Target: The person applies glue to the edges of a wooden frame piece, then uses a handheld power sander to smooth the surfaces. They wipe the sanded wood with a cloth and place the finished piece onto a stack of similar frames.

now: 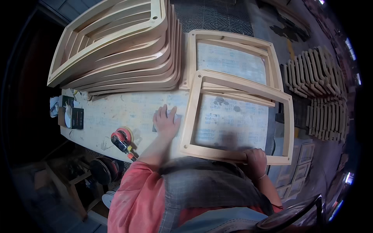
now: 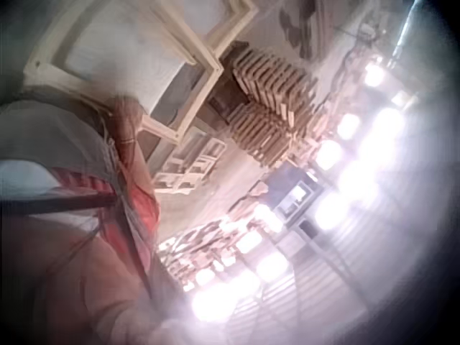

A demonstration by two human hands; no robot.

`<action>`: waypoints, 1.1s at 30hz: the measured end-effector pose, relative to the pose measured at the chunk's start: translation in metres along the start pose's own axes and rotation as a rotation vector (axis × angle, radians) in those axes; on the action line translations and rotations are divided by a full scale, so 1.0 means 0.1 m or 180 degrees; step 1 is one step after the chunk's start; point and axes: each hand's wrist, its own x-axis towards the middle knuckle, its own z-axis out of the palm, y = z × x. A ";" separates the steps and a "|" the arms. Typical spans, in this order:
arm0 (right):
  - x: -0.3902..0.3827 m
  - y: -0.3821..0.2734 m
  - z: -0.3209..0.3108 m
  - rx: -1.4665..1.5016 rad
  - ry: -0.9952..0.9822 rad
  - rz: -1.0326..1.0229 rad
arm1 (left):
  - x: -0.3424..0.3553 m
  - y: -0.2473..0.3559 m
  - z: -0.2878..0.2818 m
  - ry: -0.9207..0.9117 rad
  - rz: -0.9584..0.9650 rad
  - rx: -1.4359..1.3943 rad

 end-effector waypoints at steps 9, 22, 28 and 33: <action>-0.14 -0.58 -1.33 -0.0308 0.0509 -0.0057 | 0.08 -0.97 -0.59 -0.0243 0.0460 0.0926; 0.74 -1.08 -1.31 0.0287 -0.0826 0.1024 | -0.71 -1.58 -1.41 -0.0517 -0.2746 -0.0397; 1.11 -1.40 -1.23 0.0141 -0.0998 0.0983 | -0.84 -2.14 -1.28 -0.0566 -0.2505 -0.1130; 1.19 -1.29 -1.19 0.0514 -0.0795 0.0984 | -1.09 -1.96 -1.73 -0.0422 -0.2362 -0.7002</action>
